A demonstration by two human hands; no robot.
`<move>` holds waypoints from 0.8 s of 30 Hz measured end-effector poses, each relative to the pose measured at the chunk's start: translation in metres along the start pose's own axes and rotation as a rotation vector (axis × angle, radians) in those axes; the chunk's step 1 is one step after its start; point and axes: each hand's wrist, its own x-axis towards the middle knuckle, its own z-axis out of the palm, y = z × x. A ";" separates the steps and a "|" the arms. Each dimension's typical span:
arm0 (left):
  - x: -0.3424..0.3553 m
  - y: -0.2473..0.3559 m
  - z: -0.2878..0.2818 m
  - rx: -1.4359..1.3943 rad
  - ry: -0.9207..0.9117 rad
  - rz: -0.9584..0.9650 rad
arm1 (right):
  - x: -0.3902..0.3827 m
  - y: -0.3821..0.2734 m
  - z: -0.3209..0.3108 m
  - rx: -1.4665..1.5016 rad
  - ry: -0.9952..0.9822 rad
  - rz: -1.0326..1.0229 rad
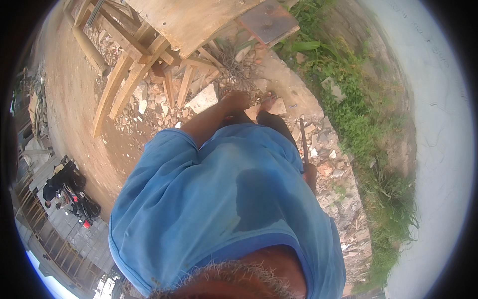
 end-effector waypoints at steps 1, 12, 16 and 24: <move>-0.014 0.005 0.007 -0.082 0.043 0.043 | 0.000 -0.003 -0.001 -0.006 0.008 -0.012; -0.218 0.004 -0.155 -0.609 0.198 0.483 | -0.001 -0.068 0.021 0.021 0.143 -0.203; -0.311 -0.037 -0.267 -0.828 0.304 0.838 | -0.017 -0.084 0.043 0.057 0.223 -0.210; -0.297 -0.309 -0.474 -0.034 1.537 -0.292 | -0.071 -0.097 0.093 0.139 0.373 -0.199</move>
